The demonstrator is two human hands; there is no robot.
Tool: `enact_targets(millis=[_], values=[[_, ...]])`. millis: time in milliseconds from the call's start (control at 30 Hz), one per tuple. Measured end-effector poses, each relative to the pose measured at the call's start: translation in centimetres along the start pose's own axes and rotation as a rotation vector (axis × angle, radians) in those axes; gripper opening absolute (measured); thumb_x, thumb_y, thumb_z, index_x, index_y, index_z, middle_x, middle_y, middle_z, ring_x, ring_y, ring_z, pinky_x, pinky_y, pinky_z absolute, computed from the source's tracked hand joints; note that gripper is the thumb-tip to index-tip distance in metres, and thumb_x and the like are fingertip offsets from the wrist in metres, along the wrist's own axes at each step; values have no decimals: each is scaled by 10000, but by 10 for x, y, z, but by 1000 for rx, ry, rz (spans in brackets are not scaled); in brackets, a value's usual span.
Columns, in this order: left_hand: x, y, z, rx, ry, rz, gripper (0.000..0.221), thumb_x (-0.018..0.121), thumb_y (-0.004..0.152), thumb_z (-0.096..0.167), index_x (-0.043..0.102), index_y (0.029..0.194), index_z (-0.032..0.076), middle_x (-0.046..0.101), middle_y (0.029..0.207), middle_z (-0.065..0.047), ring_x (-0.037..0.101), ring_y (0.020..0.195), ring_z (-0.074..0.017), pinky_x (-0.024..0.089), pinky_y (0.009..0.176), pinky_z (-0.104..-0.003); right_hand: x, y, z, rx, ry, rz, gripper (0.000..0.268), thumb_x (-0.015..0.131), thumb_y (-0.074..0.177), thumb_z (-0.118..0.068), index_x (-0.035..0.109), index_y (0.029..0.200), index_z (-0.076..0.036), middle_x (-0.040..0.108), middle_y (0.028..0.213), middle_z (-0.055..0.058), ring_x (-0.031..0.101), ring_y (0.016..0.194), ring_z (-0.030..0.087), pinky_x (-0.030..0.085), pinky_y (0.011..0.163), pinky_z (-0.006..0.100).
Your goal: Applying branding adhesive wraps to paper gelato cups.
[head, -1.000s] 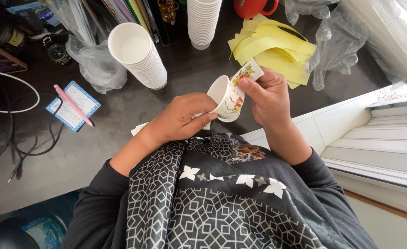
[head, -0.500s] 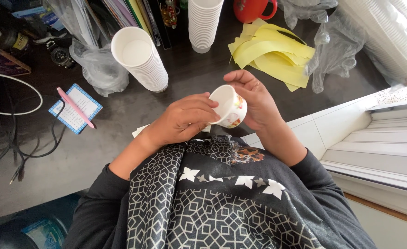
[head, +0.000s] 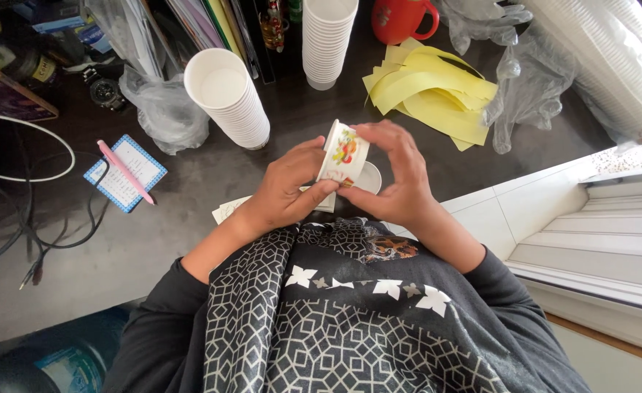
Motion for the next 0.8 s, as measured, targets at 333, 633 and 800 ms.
enact_targets(millis=[333, 633, 800], values=[[-3, 6, 7, -307, -260, 85, 240, 625, 1034, 164, 647, 820, 58, 507, 622, -11, 472, 672, -98, 516, 677, -312, 5, -5, -12, -256, -471, 7, 516, 860, 853, -304, 720, 1318, -129, 678, 1355, 81, 400, 1454, 361, 173, 1243, 573], [1, 3, 11, -139, -270, 151, 118, 702, 976, 95, 696, 885, 20, 574, 724, -72, 549, 678, -136, 511, 699, -291, 37, -4, 26, 525, 1014, -175, 1524, 965, 618, -508, -124, 1630, -175, 430, 1506, 389, 502, 1392, 507, 482, 1111, 640], [6, -1, 9, -158, -277, 201, 73, 708, 970, 64, 710, 950, -6, 674, 856, -106, 625, 808, -142, 550, 790, -355, 42, -11, 42, 649, 1290, -82, 1225, 876, 751, -410, 59, 1631, -168, 549, 1388, 390, 634, 1245, 463, 602, 956, 503]])
Point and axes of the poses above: each hand's wrist, its own y-axis towards the middle knuckle, its own x-axis out of the palm, z = x × y, the point moved 7 cm from there along y, towards the middle knuckle
